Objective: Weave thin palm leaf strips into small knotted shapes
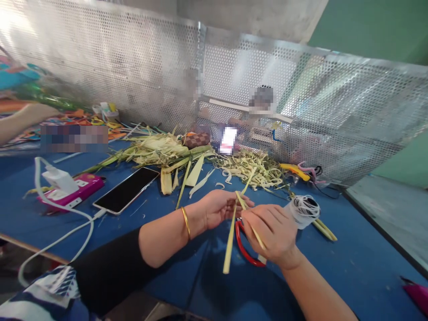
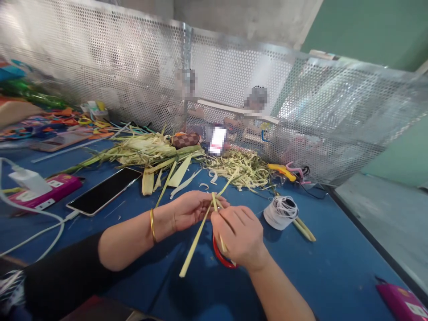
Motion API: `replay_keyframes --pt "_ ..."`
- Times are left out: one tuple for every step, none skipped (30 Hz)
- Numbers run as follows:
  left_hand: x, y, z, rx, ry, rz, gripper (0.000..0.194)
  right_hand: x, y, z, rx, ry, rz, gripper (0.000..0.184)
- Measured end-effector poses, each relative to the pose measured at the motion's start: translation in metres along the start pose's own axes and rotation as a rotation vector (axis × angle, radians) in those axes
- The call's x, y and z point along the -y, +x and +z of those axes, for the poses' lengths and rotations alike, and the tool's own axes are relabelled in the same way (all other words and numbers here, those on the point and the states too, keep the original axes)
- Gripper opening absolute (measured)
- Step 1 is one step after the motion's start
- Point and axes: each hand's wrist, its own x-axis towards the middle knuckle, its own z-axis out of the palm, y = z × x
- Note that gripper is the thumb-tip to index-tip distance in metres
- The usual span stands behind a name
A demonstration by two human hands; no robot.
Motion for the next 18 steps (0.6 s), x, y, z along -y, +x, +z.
replay_keyframes --pt "-0.001 0.0 -0.001 0.003 0.01 0.011 0.024 0.001 0.0 0.0 0.017 -0.03 -0.04 0.014" --pt "-0.003 0.0 -0.003 0.005 0.018 0.021 0.024 0.001 0.0 0.001 0.039 -0.053 -0.066 0.012" --pt "-0.004 0.001 -0.005 0.006 0.024 0.031 0.025 0.001 -0.001 0.002 0.068 -0.07 -0.082 0.01" --pt "-0.005 0.001 -0.006 0.005 0.026 0.038 0.026 0.001 -0.001 0.003 0.106 -0.08 -0.09 0.008" --pt "-0.007 0.001 -0.008 0.002 0.024 0.045 0.027 0.001 -0.001 0.005 0.148 -0.081 -0.094 0.008" --pt "-0.008 0.001 -0.009 -0.004 0.017 0.053 0.028 0.0 -0.001 0.006 0.193 -0.073 -0.098 0.009" --pt "-0.01 0.001 -0.01 -0.01 0.005 0.059 0.029 0.0 -0.002 0.008 0.236 -0.055 -0.097 0.011" --pt "-0.011 0.001 -0.01 -0.012 -0.011 0.063 0.029 -0.001 -0.002 0.01 0.278 -0.029 -0.093 0.014" --pt "-0.012 0.001 -0.011 -0.013 -0.027 0.063 0.028 -0.001 -0.002 0.012 0.31 0.0 -0.09 0.017" --pt "-0.013 0.001 -0.011 -0.012 -0.04 0.059 0.028 -0.001 -0.003 0.014 0.334 0.029 -0.089 0.02" --pt "-0.014 0.001 -0.01 -0.012 -0.05 0.054 0.027 -0.001 -0.004 0.016 0.347 0.058 -0.082 0.021" --pt "-0.015 0.0 -0.01 -0.014 -0.057 0.052 0.026 -0.001 -0.004 0.017 0.345 0.086 -0.064 0.022" --pt "-0.015 0.0 -0.009 -0.016 -0.059 0.056 0.026 -0.001 -0.005 0.018 0.323 0.112 -0.031 0.02" --pt "-0.014 0.0 -0.008 -0.017 -0.058 0.065 0.026 0.0 -0.005 0.018 0.281 0.133 0.015 0.018" --pt "-0.013 0.0 -0.007 -0.016 -0.054 0.077 0.026 0.001 -0.005 0.017 0.222 0.143 0.068 0.014" --pt "-0.011 0.0 -0.006 -0.016 -0.05 0.091 0.026 0.002 -0.005 0.016 0.158 0.143 0.118 0.012" --pt "-0.009 0.0 -0.005 -0.023 -0.043 0.105 0.026 0.003 -0.004 0.015 0.099 0.128 0.152 0.014" --pt "-0.006 0.0 -0.003 -0.037 -0.033 0.119 0.025 0.005 -0.003 0.013 0.057 0.101 0.166 0.017"
